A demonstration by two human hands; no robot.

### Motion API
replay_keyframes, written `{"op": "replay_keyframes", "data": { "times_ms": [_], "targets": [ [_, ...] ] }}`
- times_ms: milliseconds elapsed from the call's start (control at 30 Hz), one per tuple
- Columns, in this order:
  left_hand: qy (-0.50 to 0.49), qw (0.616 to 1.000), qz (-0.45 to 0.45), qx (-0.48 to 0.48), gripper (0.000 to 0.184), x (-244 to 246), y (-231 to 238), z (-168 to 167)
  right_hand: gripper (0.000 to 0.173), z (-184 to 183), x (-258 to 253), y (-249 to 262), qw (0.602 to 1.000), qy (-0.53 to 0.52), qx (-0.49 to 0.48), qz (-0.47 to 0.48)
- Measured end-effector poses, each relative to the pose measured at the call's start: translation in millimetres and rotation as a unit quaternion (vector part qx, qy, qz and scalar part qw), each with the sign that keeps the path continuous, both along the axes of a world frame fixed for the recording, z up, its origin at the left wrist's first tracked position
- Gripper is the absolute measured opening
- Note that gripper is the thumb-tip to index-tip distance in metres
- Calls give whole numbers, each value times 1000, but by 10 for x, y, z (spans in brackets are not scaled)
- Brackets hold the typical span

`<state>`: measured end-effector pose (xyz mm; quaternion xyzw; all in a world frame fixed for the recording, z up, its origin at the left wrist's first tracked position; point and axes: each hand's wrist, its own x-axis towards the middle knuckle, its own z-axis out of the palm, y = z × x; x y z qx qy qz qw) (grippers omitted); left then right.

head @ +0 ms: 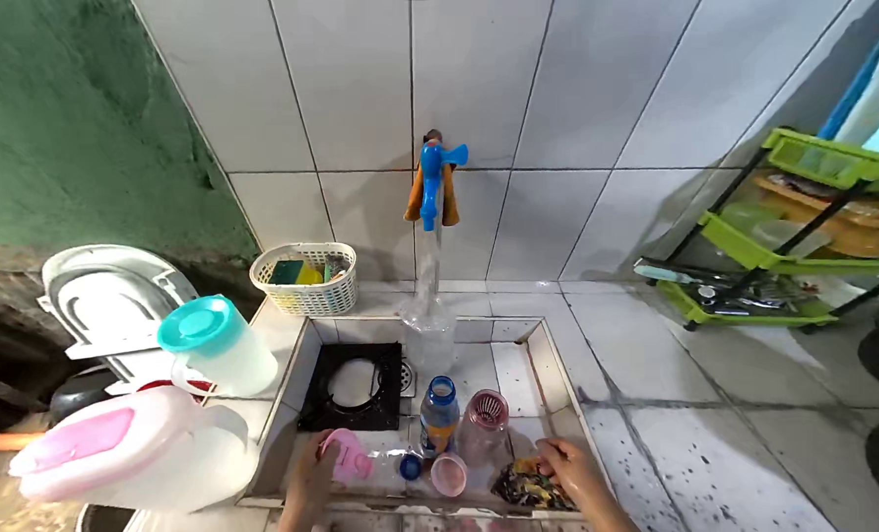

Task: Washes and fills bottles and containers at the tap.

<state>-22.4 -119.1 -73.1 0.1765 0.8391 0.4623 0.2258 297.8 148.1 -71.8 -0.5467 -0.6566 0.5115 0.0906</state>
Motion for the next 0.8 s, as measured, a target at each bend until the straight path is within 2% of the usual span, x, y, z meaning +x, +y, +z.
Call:
{"op": "replay_keyframes", "data": {
  "times_ms": [133,333,800],
  "targets": [
    [-21,999,26,18,38,-58,-40,-42,32,3,18,18,1000,11,-7,-5],
    [-40,997,57,39,36,-8,-35,-13,33,-116,31,61,998,-11,32,46],
    [-54,995,62,50,33,8,-5,-11,29,-63,17,42,999,-2,16,33]
  ]
}}
